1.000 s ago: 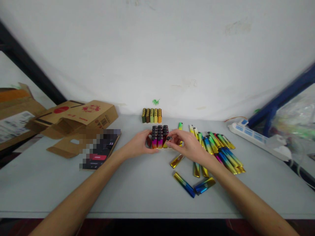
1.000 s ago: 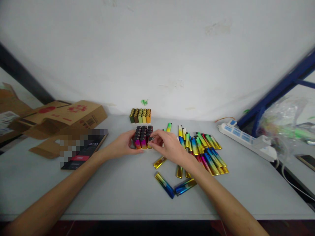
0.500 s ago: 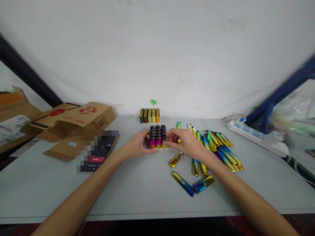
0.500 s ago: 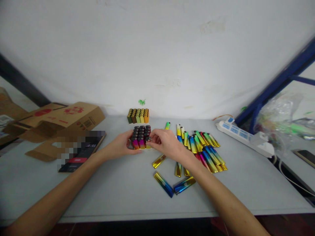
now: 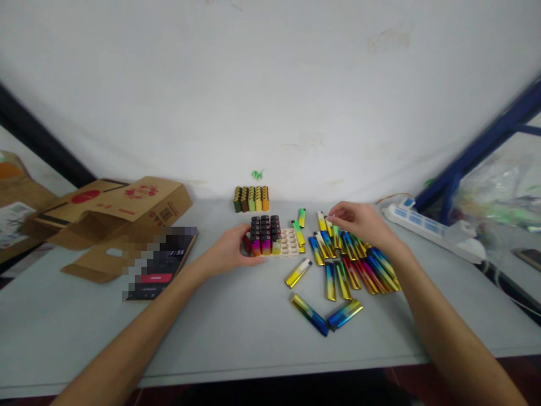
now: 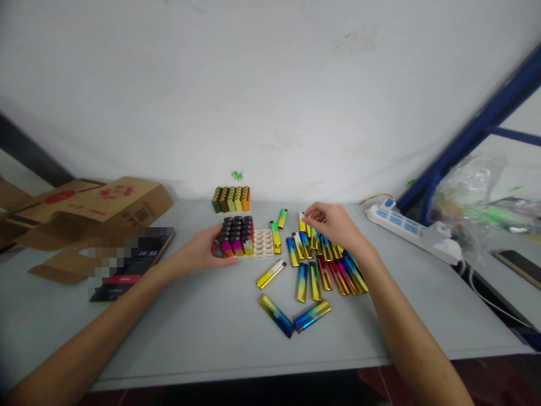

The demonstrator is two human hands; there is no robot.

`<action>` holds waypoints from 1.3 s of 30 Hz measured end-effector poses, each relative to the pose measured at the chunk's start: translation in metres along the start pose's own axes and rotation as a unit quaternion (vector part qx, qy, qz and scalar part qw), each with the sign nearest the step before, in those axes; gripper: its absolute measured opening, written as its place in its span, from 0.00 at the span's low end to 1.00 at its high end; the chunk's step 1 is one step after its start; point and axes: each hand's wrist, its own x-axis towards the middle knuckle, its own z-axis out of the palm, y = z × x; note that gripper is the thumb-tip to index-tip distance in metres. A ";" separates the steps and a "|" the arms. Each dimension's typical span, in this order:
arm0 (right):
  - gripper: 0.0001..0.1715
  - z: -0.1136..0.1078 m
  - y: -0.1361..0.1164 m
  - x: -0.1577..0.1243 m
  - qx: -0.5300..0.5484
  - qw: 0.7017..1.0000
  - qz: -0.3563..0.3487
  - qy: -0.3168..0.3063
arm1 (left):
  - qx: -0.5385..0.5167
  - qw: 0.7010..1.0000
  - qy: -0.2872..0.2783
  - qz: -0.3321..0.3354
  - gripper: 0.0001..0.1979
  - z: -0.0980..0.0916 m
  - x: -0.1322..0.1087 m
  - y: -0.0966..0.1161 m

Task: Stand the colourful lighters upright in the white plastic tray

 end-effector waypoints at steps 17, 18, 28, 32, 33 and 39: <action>0.15 -0.055 0.083 -0.036 -0.186 0.971 0.150 0.016 | 0.027 0.999 -0.003 -0.023 0.26 -0.003 -0.001 0.007; 0.16 -0.054 0.080 -0.036 -0.176 0.974 0.143 -0.003 | 0.027 0.999 0.000 -0.024 0.26 -0.003 -0.001 0.007; 0.16 -0.043 0.061 -0.035 -0.110 0.983 0.096 -0.112 | 0.014 0.999 0.020 -0.033 0.26 0.000 0.001 0.001; 0.14 -0.046 0.070 -0.033 -0.191 0.973 0.117 -0.051 | 0.024 0.999 0.002 -0.038 0.28 -0.001 0.000 0.004; 0.14 -0.047 0.074 -0.032 -0.217 0.967 0.130 -0.032 | 0.027 0.999 0.000 -0.038 0.28 -0.001 0.000 0.004; 0.26 -0.042 0.101 -0.031 -0.262 0.958 0.101 -0.054 | 0.039 0.999 -0.001 -0.022 0.27 0.000 0.002 -0.003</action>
